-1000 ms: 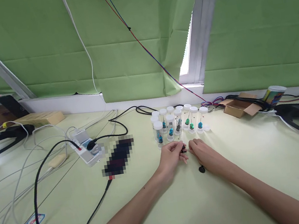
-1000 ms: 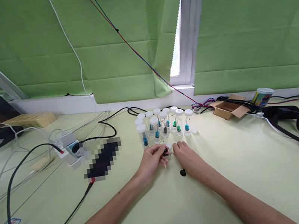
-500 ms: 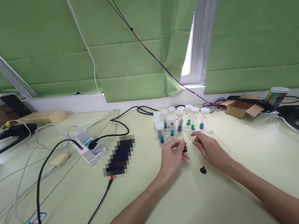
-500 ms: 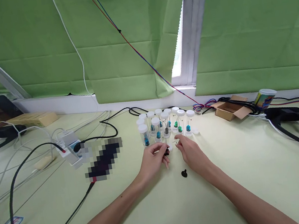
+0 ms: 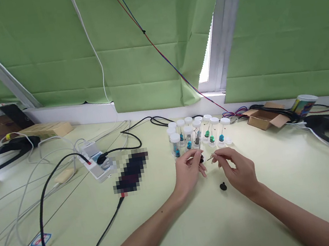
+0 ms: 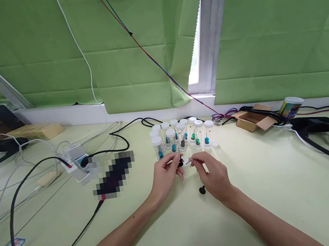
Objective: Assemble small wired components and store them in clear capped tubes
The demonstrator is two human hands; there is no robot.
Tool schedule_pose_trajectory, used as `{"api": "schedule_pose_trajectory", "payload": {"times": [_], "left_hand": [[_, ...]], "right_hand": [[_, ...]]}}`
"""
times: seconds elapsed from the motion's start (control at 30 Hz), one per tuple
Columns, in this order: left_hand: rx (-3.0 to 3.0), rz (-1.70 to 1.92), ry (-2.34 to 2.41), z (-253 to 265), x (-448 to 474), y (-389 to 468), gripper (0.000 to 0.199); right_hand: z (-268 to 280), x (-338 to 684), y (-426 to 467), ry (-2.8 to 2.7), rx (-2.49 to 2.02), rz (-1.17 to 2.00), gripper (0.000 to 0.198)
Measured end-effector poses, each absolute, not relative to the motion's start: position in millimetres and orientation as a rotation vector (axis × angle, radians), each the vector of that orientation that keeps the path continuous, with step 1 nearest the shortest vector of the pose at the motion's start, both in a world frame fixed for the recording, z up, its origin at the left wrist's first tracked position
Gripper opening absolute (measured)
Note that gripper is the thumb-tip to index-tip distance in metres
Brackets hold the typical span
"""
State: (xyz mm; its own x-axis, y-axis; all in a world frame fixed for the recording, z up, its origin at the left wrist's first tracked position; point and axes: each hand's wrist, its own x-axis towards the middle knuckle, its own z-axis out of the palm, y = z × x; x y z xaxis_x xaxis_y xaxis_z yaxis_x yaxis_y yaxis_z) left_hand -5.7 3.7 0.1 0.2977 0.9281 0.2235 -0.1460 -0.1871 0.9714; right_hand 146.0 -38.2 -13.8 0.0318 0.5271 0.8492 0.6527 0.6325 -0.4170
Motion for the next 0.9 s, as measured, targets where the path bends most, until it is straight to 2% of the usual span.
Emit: {"api": "schedule_pose_trajectory", "payload": {"times": [0.9], "left_hand": [[1.276, 1.133, 0.734, 1.1, -2.7, 0.6, 0.034]], "right_hand": [[-11.5, 138.2, -38.6, -1.686, -0.847, -0.339, 0.018]]}}
